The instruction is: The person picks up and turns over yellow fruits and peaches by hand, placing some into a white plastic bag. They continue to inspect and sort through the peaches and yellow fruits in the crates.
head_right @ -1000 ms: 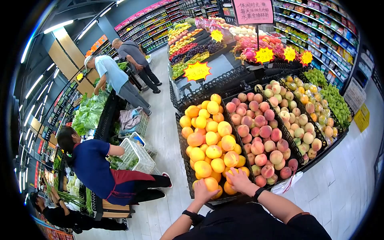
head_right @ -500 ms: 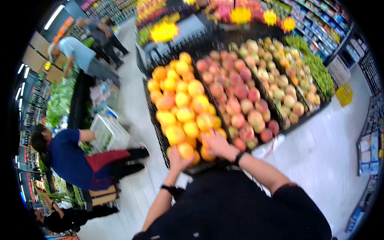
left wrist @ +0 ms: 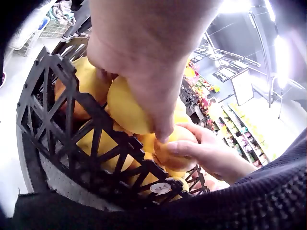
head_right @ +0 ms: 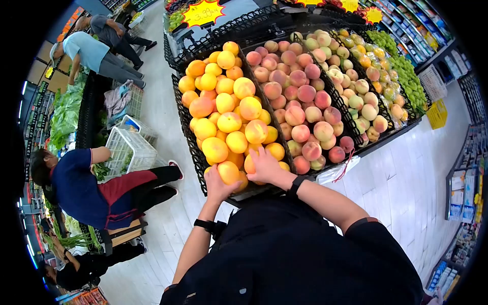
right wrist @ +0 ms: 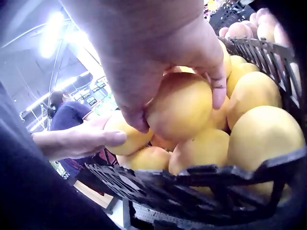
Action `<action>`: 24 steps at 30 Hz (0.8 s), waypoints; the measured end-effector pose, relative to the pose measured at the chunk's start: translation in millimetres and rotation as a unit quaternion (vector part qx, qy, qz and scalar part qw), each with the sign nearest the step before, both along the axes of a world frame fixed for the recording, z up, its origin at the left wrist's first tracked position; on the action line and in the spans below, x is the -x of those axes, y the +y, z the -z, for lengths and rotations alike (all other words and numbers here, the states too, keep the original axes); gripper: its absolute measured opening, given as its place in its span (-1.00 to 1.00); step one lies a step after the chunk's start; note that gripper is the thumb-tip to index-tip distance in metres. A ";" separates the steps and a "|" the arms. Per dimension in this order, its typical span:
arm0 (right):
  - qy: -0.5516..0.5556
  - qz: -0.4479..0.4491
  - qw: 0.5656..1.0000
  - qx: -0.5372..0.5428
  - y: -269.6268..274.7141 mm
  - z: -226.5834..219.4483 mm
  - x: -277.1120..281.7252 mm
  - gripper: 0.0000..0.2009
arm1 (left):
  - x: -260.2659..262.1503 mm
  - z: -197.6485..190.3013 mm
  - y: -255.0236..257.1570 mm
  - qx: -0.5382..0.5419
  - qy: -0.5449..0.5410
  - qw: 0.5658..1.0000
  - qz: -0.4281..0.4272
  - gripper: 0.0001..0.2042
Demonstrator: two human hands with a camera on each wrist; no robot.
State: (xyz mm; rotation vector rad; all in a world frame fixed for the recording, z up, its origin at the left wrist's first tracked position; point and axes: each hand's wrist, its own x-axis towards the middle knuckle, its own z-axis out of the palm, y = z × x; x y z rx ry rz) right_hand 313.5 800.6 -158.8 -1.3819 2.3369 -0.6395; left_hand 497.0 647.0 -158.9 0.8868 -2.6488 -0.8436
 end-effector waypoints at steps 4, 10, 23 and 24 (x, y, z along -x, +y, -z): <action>-0.042 -0.022 0.999 -0.023 4.5 -2.1 18.9 -0.06 | 3.6 -6.1 -4.6 0.012 -0.004 1.000 0.023 -0.03; -0.094 0.088 0.991 0.031 33.5 -30.2 44.5 -0.10 | 24.9 -10.5 16.9 -0.022 0.034 0.997 0.065 -0.03; -0.003 -0.025 0.999 0.035 51.1 -17.4 33.9 -0.10 | 47.4 -20.0 27.2 0.011 -0.066 0.995 0.076 -0.15; 0.012 -0.032 0.999 0.030 48.6 -15.7 31.3 -0.10 | 46.0 -25.9 23.6 -0.002 -0.070 0.995 0.074 -0.17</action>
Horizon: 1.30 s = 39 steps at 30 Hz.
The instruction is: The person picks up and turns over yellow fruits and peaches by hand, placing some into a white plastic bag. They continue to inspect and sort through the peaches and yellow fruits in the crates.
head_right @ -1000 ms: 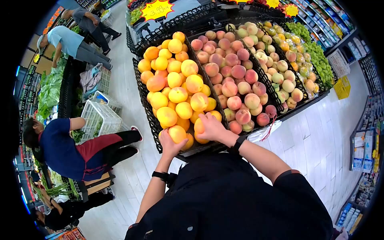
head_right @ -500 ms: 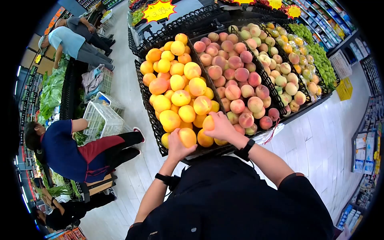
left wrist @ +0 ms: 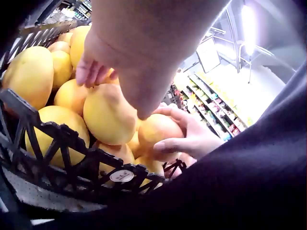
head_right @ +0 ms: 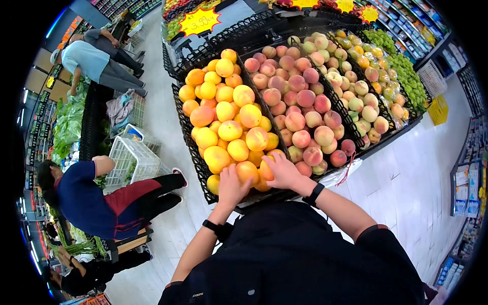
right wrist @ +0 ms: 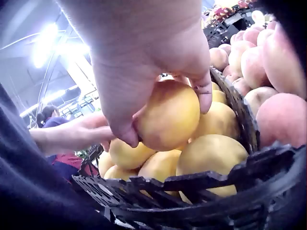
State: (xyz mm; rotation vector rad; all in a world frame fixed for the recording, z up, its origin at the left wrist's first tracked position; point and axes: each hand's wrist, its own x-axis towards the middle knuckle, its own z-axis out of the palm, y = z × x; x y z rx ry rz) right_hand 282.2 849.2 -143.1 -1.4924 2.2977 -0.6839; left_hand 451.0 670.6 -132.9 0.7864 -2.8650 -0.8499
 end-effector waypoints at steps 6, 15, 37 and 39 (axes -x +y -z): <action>0.045 -0.056 0.990 -0.122 -20.8 7.9 -7.5 0.00 | -0.5 -11.5 -52.4 0.145 0.096 0.979 -0.108 -0.13; 0.012 -0.064 0.986 -0.153 -26.1 -2.2 -1.4 -0.02 | 24.7 -10.4 -79.2 0.063 -0.036 0.995 -0.073 0.02; 0.026 -0.045 0.994 -0.092 -22.4 11.5 -4.5 -0.07 | -32.8 11.3 -66.9 -0.005 0.028 0.999 0.026 -0.02; 0.023 -0.046 0.994 -0.094 -21.9 13.3 -4.3 -0.07 | -33.4 10.3 -65.5 -0.010 0.043 0.999 0.022 -0.02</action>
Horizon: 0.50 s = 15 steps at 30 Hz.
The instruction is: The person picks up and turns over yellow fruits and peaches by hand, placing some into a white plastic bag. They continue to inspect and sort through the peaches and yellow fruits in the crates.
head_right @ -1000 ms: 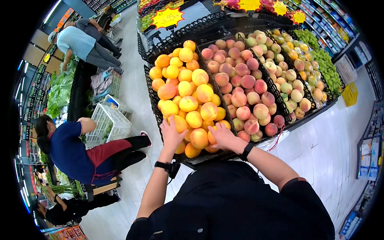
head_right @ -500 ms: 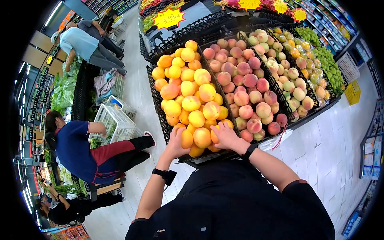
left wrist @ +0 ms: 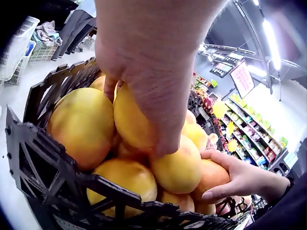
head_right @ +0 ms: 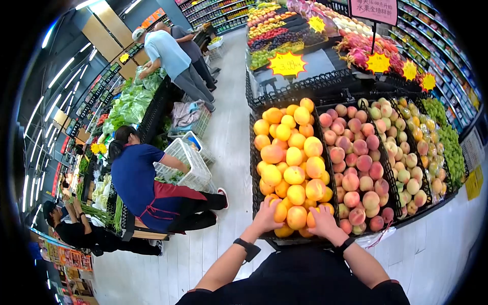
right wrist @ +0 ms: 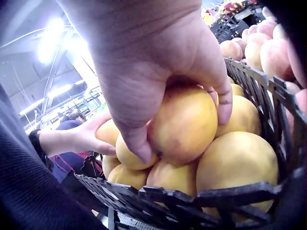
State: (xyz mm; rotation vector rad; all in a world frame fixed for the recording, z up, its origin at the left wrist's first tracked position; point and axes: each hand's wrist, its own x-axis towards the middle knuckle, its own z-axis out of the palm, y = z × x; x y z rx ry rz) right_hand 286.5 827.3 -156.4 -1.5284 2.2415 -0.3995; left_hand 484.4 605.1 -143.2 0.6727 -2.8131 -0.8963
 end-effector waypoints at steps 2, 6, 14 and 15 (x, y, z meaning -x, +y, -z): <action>0.000 0.001 1.000 -0.003 1.1 1.5 0.5 -0.06 | -0.3 -1.0 2.3 -0.008 -0.001 1.000 -0.008 -0.02; 0.007 0.001 1.000 -0.011 0.0 -1.3 -0.8 -0.07 | -0.4 -2.5 4.7 -0.014 -0.006 1.000 -0.020 -0.03; 0.008 0.003 1.000 -0.002 0.5 2.8 -0.3 -0.08 | -0.4 -3.0 6.4 -0.011 0.001 1.000 -0.018 -0.05; 0.004 0.003 1.000 -0.006 0.6 2.9 -0.6 -0.08 | -0.7 -3.3 7.1 -0.010 0.001 1.000 -0.018 -0.05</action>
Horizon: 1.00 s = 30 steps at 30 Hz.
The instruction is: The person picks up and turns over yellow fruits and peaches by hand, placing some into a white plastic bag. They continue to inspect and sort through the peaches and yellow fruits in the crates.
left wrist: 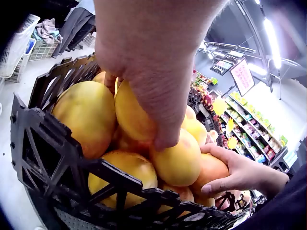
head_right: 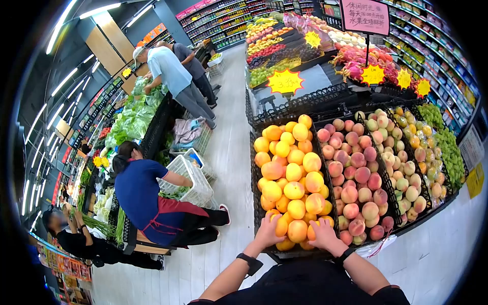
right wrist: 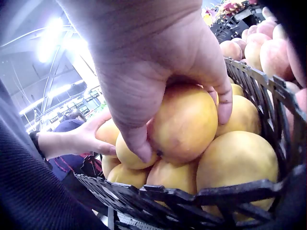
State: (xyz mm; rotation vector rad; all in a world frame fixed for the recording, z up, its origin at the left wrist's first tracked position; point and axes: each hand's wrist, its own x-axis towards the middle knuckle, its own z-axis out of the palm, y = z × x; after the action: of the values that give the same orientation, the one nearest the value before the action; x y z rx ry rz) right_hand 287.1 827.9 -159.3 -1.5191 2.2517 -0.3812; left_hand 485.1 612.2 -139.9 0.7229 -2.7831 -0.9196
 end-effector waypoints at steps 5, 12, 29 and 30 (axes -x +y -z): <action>0.007 0.002 1.000 0.005 0.4 1.6 -0.6 -0.09 | -1.2 2.0 0.9 0.009 0.008 1.000 -0.001 -0.04; -0.004 -0.002 1.000 0.000 -0.1 -4.5 -0.2 -0.09 | -1.7 2.9 0.6 0.022 0.008 1.000 0.003 -0.02; -0.005 -0.001 1.000 0.011 1.1 -4.1 0.1 -0.09 | -1.1 -9.2 -3.5 -0.011 -0.014 1.000 -0.002 -0.01; -0.004 0.000 1.000 0.012 1.3 -4.0 -0.3 -0.09 | -1.3 -7.4 -3.9 -0.012 -0.007 1.000 -0.001 -0.01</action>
State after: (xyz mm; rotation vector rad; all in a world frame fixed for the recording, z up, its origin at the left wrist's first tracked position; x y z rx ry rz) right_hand 287.3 829.1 -155.3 -1.5276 2.2479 -0.4164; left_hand 486.5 608.3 -132.5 0.7393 -2.7865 -0.9530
